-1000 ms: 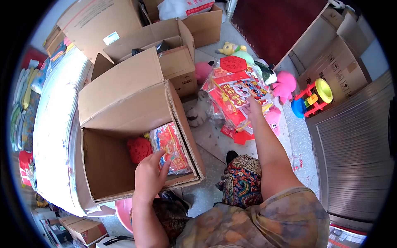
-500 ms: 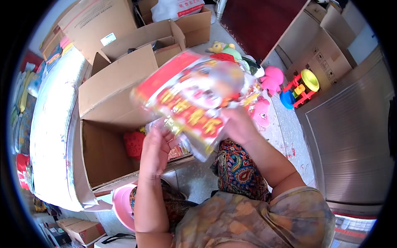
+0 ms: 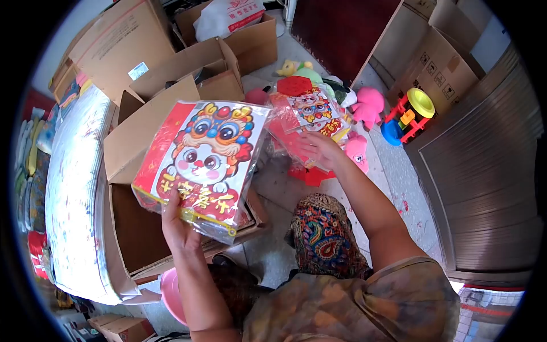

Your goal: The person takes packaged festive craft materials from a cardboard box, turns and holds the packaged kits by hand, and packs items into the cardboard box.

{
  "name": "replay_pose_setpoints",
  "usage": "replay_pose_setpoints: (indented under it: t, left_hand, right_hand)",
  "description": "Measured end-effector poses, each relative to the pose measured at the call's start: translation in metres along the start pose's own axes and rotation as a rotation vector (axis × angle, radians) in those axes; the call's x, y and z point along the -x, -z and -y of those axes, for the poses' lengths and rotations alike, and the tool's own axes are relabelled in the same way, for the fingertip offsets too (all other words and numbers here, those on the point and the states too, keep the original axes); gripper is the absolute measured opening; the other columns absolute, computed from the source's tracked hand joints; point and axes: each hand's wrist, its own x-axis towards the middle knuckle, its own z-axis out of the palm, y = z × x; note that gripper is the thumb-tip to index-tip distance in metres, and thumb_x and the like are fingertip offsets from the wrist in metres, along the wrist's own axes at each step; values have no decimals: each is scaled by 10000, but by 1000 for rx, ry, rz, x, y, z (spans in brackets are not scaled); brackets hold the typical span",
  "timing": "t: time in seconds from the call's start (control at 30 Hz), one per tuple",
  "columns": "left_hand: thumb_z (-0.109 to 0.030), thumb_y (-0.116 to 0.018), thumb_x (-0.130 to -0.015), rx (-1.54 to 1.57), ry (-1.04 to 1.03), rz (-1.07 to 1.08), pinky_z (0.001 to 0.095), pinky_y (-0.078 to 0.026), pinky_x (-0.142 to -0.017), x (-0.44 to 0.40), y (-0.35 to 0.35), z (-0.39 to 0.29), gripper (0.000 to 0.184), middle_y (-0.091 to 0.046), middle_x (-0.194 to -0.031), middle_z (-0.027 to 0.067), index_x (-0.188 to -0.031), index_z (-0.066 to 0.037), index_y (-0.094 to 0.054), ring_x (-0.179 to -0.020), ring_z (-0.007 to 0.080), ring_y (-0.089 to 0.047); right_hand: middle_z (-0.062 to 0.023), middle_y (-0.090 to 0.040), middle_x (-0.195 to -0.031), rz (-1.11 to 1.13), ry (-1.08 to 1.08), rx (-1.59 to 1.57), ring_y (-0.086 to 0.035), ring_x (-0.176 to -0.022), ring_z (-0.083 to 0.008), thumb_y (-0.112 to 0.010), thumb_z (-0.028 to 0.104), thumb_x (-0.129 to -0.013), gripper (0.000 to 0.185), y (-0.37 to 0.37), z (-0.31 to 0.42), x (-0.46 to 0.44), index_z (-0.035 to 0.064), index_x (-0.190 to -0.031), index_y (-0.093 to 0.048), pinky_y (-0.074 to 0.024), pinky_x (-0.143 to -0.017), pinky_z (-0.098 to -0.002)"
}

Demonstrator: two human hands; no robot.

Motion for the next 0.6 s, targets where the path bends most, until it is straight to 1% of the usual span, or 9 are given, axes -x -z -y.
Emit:
replay_pose_setpoints:
  t: [0.03,0.07,0.13,0.27,0.37,0.4,0.47,0.53,0.6]
  left_hand:
    - [-115,-473,-838,7,-6,-8,422,-464,-802,0,-1,0,369,-496,-1099,143,-1172,-3,-362,-959,260,-536]
    - [-117,-475,-838,12,-13,-18,421,-463,-802,-1,-2,-1,367,-500,-1098,141,-1171,-7,-368,-958,259,-536]
    - [-128,-482,-838,-6,-49,-47,432,-445,-822,-5,-2,1,358,-506,-1095,134,-1163,-14,-384,-968,261,-528]
    - [-132,-476,-842,-19,-45,-80,428,-440,-830,-11,-3,3,352,-507,-1096,132,-1162,-14,-387,-973,257,-525]
    - [-138,-471,-845,-40,-29,-118,410,-439,-832,-17,-2,5,356,-505,-1101,131,-1165,-8,-383,-978,248,-523]
    - [-138,-471,-845,-47,-28,-120,410,-439,-832,-17,-3,5,356,-505,-1101,131,-1165,-8,-383,-978,248,-523]
    - [-136,-468,-846,-44,-17,-132,409,-438,-834,-18,-7,5,359,-503,-1103,133,-1169,-8,-380,-984,249,-519]
    - [-135,-466,-846,-48,-20,-128,407,-437,-835,-20,-8,6,365,-500,-1107,133,-1176,-8,-374,-988,252,-516]
    - [-138,-468,-845,-85,-54,-159,408,-437,-836,-22,-5,6,376,-496,-1110,139,-1182,-9,-365,-990,258,-514]
  right_hand:
    - [-135,-495,-1084,-116,-5,-20,-494,-997,-238,-535,211,-816,350,20,-2,-13,4,-1085,-450,-436,-830,-356]
    - [-135,-495,-1084,-115,-5,-23,-494,-997,-238,-535,211,-816,350,37,-7,-26,4,-1085,-450,-436,-830,-356]
    - [-143,-491,-1074,-421,-38,-89,-470,-1015,-242,-542,181,-799,329,65,-16,-49,7,-1065,-456,-410,-869,-355]
    - [-155,-469,-1095,-527,-11,-153,-461,-1015,-258,-529,156,-792,322,97,-31,-89,10,-1066,-445,-399,-878,-367]
    - [-148,-457,-1076,-602,71,-391,-432,-1042,-267,-489,117,-810,289,99,-25,-118,8,-1069,-421,-357,-913,-377]
    - [-148,-457,-1076,-604,66,-396,-432,-1042,-267,-489,117,-810,289,99,-20,-127,8,-1069,-421,-357,-913,-377]
    - [-133,-461,-1048,-722,40,-624,-419,-1057,-265,-488,125,-819,273,99,-10,-148,20,-1062,-423,-336,-926,-370]
    - [-103,-491,-976,-712,18,-670,-455,-997,-238,-525,172,-816,236,94,-3,-153,49,-1010,-473,-362,-872,-357]
    - [-71,-513,-884,-721,-33,-558,-484,-884,-198,-583,205,-788,187,82,7,-155,75,-909,-528,-373,-810,-353]
